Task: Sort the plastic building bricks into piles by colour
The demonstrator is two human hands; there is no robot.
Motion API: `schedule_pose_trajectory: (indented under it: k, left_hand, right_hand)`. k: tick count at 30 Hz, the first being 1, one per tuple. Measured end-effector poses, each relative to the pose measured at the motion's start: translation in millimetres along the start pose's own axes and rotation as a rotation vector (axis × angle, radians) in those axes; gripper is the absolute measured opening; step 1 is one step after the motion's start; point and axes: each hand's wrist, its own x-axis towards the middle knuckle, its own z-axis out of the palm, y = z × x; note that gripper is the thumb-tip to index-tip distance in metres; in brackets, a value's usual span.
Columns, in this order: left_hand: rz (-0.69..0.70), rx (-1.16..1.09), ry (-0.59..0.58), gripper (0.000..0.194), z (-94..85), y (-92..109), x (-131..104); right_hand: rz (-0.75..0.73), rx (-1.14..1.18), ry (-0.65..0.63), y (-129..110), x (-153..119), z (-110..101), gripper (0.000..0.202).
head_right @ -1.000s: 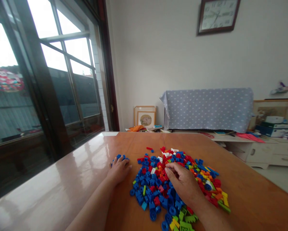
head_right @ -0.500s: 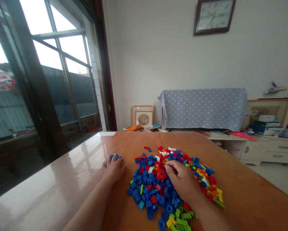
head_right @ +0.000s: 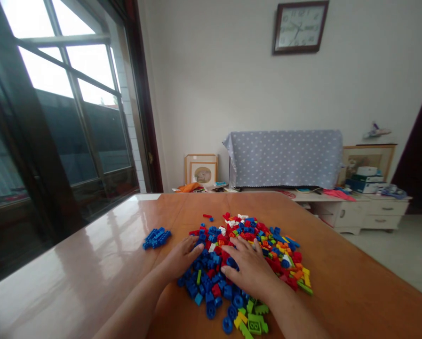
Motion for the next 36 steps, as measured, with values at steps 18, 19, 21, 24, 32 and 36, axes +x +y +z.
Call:
schedule_pose_trajectory:
  k: [18,19,21,24,32,36]
  left_hand:
    - [0.275,0.009,-0.186,0.058,5.8,46.5,-17.2]
    - [0.286,0.020,-0.202,0.059,5.4,49.9,-18.6]
    - [0.306,0.043,-0.229,0.061,4.3,55.9,-21.1]
    - [0.348,0.053,-0.248,0.062,3.3,61.8,-22.6]
    - [0.332,0.085,-0.197,0.044,1.4,58.3,-17.9]
    - [0.285,0.109,-0.149,0.030,-2.4,53.4,-14.4]
  right_hand:
    - [0.253,-0.069,0.349,48.9,29.0,15.5,0.050]
    - [0.216,-0.035,0.360,47.9,29.2,16.1,0.050]
    - [0.125,0.055,0.379,43.7,29.0,16.6,0.050]
    - [0.016,0.231,0.385,33.6,27.1,15.8,0.051]
    - [0.071,0.430,0.388,27.0,19.7,0.4,0.043]
    - [0.213,0.345,0.414,42.4,13.5,-14.7,0.039]
